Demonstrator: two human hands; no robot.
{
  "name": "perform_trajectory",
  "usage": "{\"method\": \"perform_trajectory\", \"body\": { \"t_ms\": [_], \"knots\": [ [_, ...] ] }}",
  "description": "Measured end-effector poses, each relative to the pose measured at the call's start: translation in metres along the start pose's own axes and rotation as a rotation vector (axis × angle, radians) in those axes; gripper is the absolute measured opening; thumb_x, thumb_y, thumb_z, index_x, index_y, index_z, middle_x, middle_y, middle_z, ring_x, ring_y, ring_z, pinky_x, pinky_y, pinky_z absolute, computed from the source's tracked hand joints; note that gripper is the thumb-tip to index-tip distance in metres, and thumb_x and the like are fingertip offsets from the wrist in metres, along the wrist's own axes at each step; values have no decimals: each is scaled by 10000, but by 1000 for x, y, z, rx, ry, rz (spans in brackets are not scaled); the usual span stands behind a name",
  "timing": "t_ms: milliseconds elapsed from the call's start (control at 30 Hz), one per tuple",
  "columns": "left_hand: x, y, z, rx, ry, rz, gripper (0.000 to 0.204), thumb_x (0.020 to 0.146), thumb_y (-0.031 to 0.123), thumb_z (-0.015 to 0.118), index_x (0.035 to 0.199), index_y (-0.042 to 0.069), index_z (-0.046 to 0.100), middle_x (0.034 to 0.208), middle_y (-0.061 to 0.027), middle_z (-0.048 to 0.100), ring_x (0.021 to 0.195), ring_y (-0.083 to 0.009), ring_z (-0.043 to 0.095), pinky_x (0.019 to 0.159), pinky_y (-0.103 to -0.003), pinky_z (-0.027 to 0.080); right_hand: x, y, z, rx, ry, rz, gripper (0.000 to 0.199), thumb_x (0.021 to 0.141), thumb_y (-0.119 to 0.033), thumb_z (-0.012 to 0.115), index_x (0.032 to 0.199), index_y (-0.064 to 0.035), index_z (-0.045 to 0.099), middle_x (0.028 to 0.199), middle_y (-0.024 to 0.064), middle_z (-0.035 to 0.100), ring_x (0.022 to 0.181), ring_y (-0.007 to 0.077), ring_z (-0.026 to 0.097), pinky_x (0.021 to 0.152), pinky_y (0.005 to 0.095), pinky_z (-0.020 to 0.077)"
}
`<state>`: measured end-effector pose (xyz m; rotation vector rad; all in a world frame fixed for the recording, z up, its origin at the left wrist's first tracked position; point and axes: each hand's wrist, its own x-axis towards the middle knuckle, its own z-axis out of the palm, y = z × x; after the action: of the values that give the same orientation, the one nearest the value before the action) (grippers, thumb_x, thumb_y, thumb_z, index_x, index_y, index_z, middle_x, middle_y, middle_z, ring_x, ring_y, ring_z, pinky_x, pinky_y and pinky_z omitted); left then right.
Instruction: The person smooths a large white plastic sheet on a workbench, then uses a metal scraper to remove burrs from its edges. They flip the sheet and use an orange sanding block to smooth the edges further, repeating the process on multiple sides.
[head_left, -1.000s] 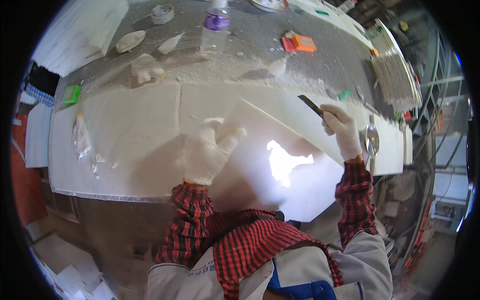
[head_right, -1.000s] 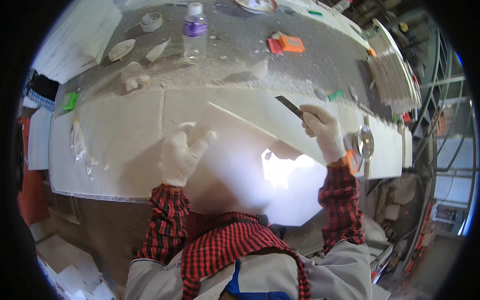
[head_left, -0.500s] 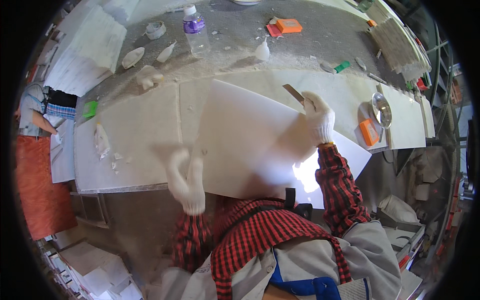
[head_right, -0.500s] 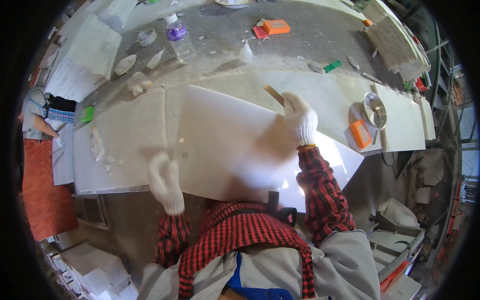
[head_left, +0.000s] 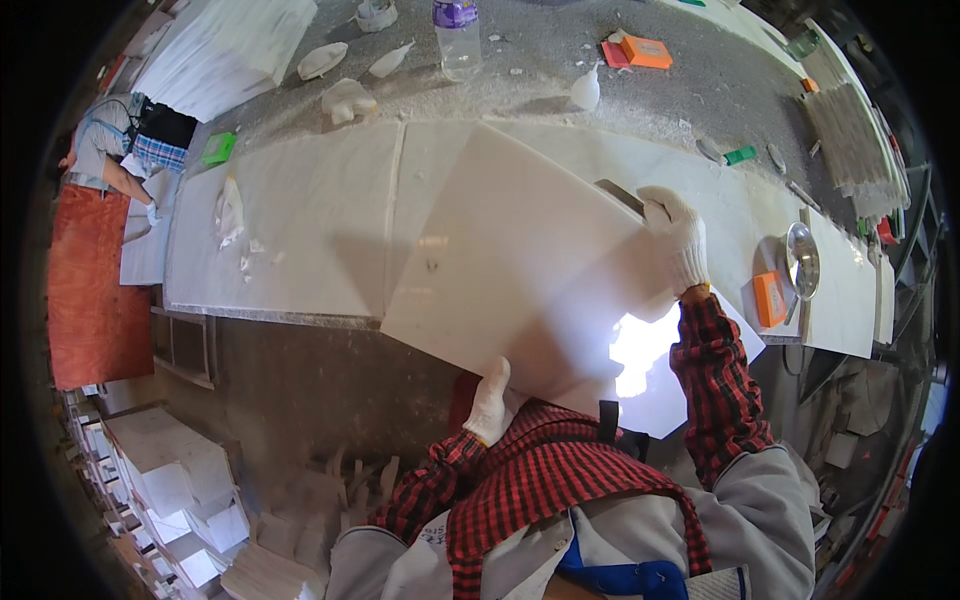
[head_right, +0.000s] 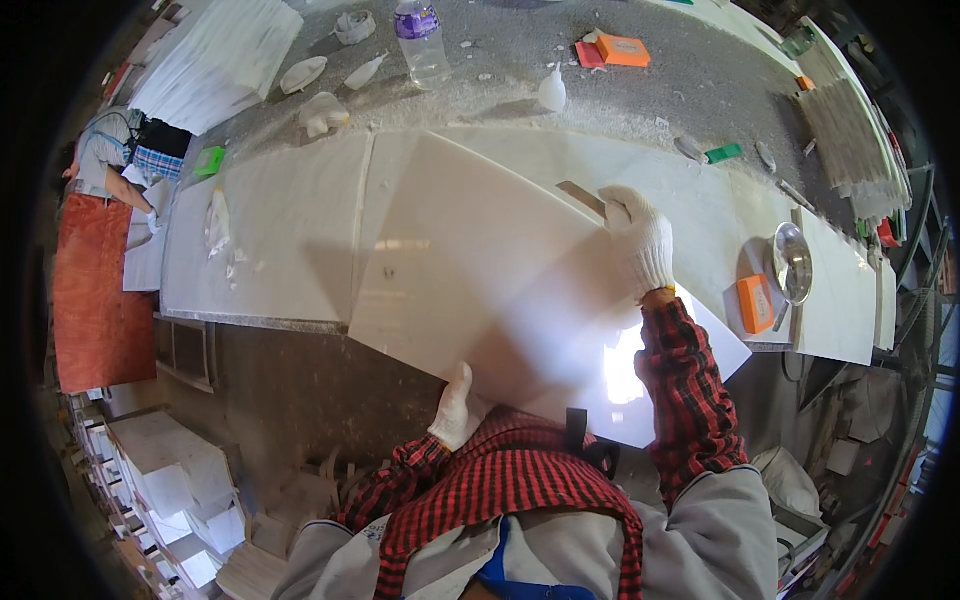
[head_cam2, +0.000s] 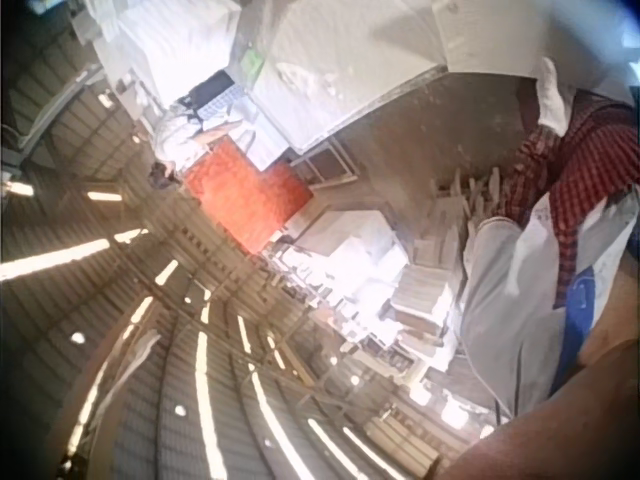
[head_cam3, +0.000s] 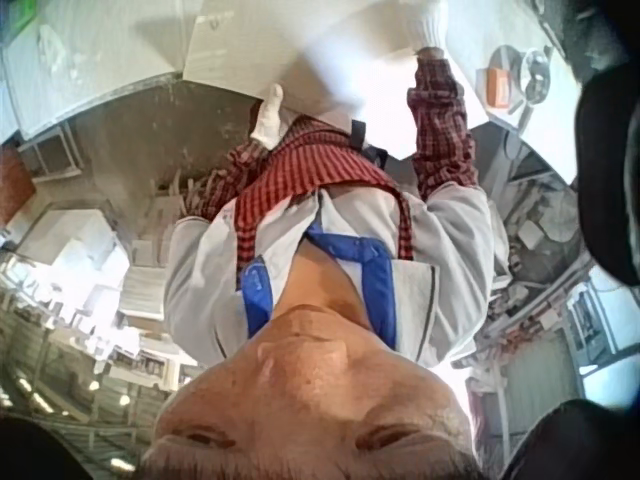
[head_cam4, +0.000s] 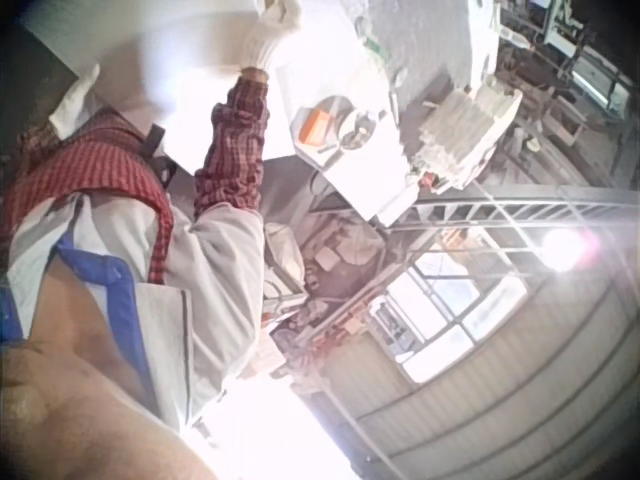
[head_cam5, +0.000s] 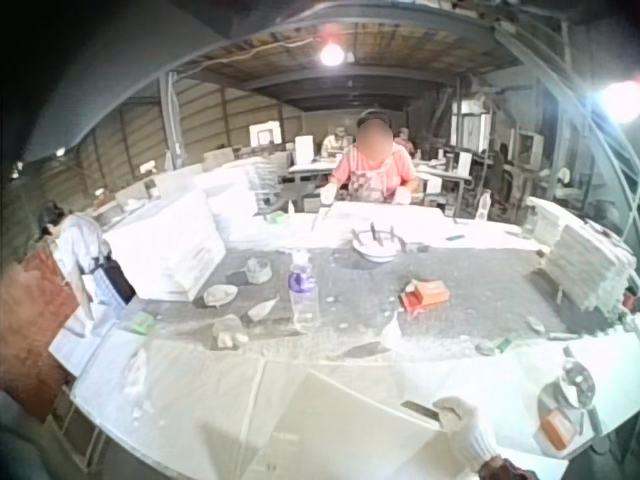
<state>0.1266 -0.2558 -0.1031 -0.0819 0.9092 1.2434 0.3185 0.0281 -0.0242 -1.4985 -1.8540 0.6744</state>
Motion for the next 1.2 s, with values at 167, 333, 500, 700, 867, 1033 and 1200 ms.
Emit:
{"method": "perform_trajectory", "body": {
  "t_ms": [167, 333, 500, 700, 867, 1033, 1200],
  "knots": [
    [8, -23, 6, 21, 257, 168, 678, 1018, 531, 530, 1468, 36, 418, 1431, -119, 508, 1325, -285, 489, 1115, -472, 403, -7, -29, -21, 106, -78, 124, 291, 930, -189, 546, 1087, -28, 730, 958, 206, 732, 885, 294, 724, 810, 353, 549],
    [-13, 11, 29, 343, 311, 381, 589, 1000, 462, 610, 1342, -10, 527, 1266, -93, 603, 1146, -217, 577, 984, -405, 490, -23, -30, -57, 201, 80, 129, 282, 920, -137, 565, 1100, 15, 720, 977, 172, 746, 881, 217, 705, 812, 321, 536],
    [-27, 70, 75, 453, 229, 383, 610, 956, 497, 663, 1311, 17, 538, 1214, -82, 614, 1085, -205, 614, 909, -366, 524, -37, -41, -98, 365, 279, 136, 260, 928, -97, 578, 1113, 18, 720, 975, 117, 739, 867, 151, 661, 817, 278, 513],
    [-25, 132, 124, 884, 211, 496, 466, 991, 360, 632, 1298, 16, 567, 1161, -76, 640, 1029, -148, 617, 880, -340, 516, -76, -38, -129, 591, 570, 296, 232, 944, -79, 605, 1115, 35, 713, 1034, 88, 732, 917, 133, 647, 853, 260, 498],
    [-15, 170, 194, 1243, -131, 727, 475, 1044, 346, 549, 1325, -37, 545, 1126, -72, 650, 1007, -154, 606, 883, -293, 490, -134, -26, -115, 1100, 810, 576, 258, 984, -86, 601, 1196, 49, 659, 1088, 71, 705, 948, 120, 640, 841, 237, 502],
    [-28, 206, 237, 1587, -334, 883, 455, 1025, 276, 595, 1322, -66, 547, 1209, -99, 653, 1084, -171, 597, 965, -322, 468, -197, -43, -53, 1417, 1039, 682, 288, 985, -109, 597, 1240, 20, 627, 1074, 59, 693, 935, 142, 649, 818, 271, 521],
    [-27, 208, 293, 1804, -568, 833, 462, 958, 257, 716, 1260, -68, 589, 1150, -105, 694, 1022, -148, 626, 921, -312, 497, -241, -40, 31, 1735, 1193, 782, 288, 1001, -170, 529, 1219, -30, 655, 1067, 57, 700, 941, 203, 656, 818, 333, 526]
  ]
}}
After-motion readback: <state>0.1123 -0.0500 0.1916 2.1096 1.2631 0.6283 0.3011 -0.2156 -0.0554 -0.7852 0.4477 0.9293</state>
